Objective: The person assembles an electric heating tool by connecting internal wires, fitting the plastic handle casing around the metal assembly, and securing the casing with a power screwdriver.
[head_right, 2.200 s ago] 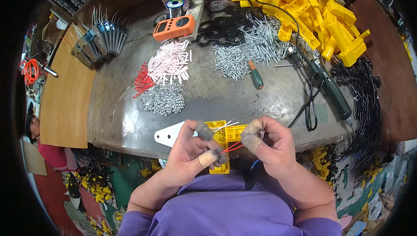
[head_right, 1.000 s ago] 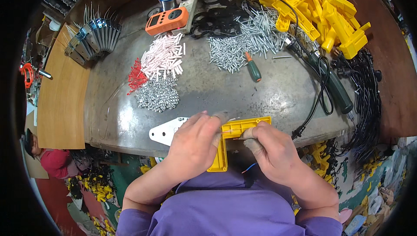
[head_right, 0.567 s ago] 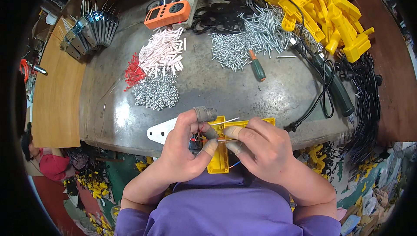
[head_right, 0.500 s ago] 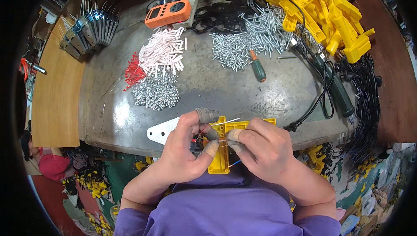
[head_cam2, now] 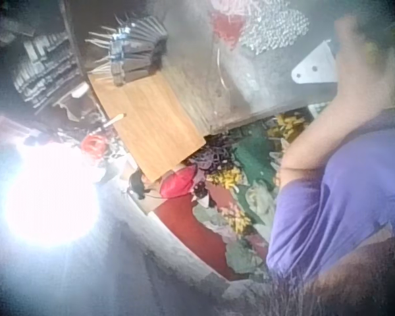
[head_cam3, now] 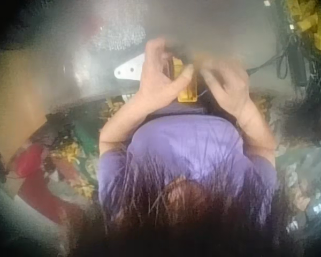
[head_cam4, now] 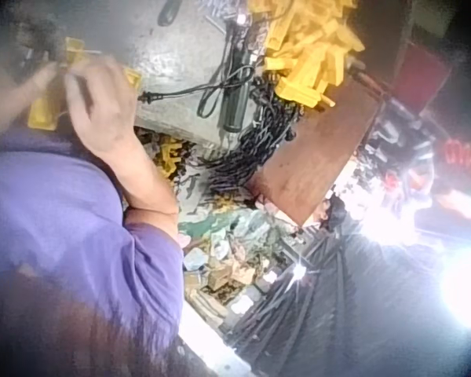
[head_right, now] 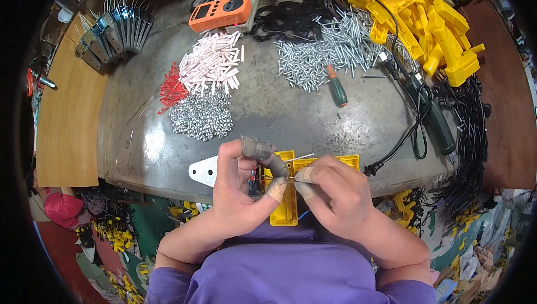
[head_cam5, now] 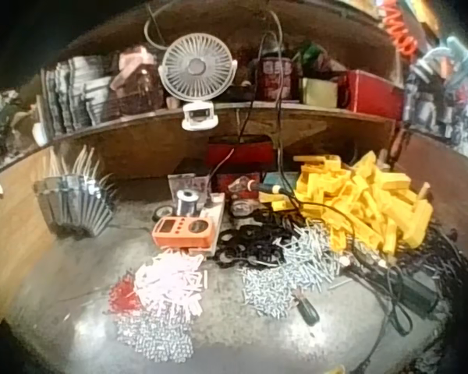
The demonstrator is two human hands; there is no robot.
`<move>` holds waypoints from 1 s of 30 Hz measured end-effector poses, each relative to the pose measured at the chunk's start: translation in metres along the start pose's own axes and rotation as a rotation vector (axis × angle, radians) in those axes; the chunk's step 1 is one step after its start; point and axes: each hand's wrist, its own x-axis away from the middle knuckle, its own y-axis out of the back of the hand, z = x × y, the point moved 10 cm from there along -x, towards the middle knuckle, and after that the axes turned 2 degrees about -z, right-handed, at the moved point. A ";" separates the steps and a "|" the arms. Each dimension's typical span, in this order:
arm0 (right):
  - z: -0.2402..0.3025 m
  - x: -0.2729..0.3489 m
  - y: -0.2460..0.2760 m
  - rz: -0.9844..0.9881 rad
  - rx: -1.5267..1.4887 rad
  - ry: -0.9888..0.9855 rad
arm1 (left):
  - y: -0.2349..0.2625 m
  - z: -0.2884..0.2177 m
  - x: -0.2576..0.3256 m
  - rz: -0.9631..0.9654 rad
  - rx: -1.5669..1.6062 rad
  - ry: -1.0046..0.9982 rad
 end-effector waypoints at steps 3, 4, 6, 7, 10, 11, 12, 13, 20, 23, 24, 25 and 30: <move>-0.002 0.000 0.003 -0.055 -0.028 -0.032 | -0.003 -0.002 0.001 0.044 -0.023 -0.012; -0.003 0.000 0.002 -0.054 -0.027 -0.032 | -0.003 -0.002 0.001 0.043 -0.022 -0.013; -0.005 0.001 0.004 -0.104 -0.055 -0.046 | -0.002 0.001 0.002 0.029 0.002 0.012; -0.004 0.000 0.003 -0.103 -0.054 -0.046 | -0.002 0.001 0.002 0.028 0.004 0.012; -0.005 0.000 0.004 -0.131 -0.061 -0.064 | -0.003 0.002 0.002 0.036 -0.001 0.020; -0.005 0.000 0.004 -0.137 -0.053 -0.076 | -0.002 0.003 0.003 0.031 -0.003 0.028; -0.006 -0.001 0.005 -0.144 -0.044 -0.087 | -0.002 0.004 0.003 0.026 -0.006 0.037; -0.006 -0.001 0.005 -0.144 -0.043 -0.087 | -0.001 0.004 0.002 0.026 -0.004 0.037; -0.001 -0.002 0.004 -0.105 0.010 -0.051 | 0.001 -0.002 0.002 0.032 -0.044 -0.012; 0.003 -0.004 0.004 -0.065 0.022 -0.005 | -0.001 -0.003 0.000 0.079 -0.068 0.056; 0.008 -0.005 0.002 -0.036 0.042 0.031 | -0.002 -0.001 0.000 0.106 -0.102 0.085; 0.009 -0.005 0.003 -0.036 0.042 0.031 | -0.001 -0.001 0.000 0.106 -0.102 0.086; -0.009 -0.001 0.000 0.098 0.012 -0.080 | -0.010 -0.005 -0.001 0.241 -0.152 0.056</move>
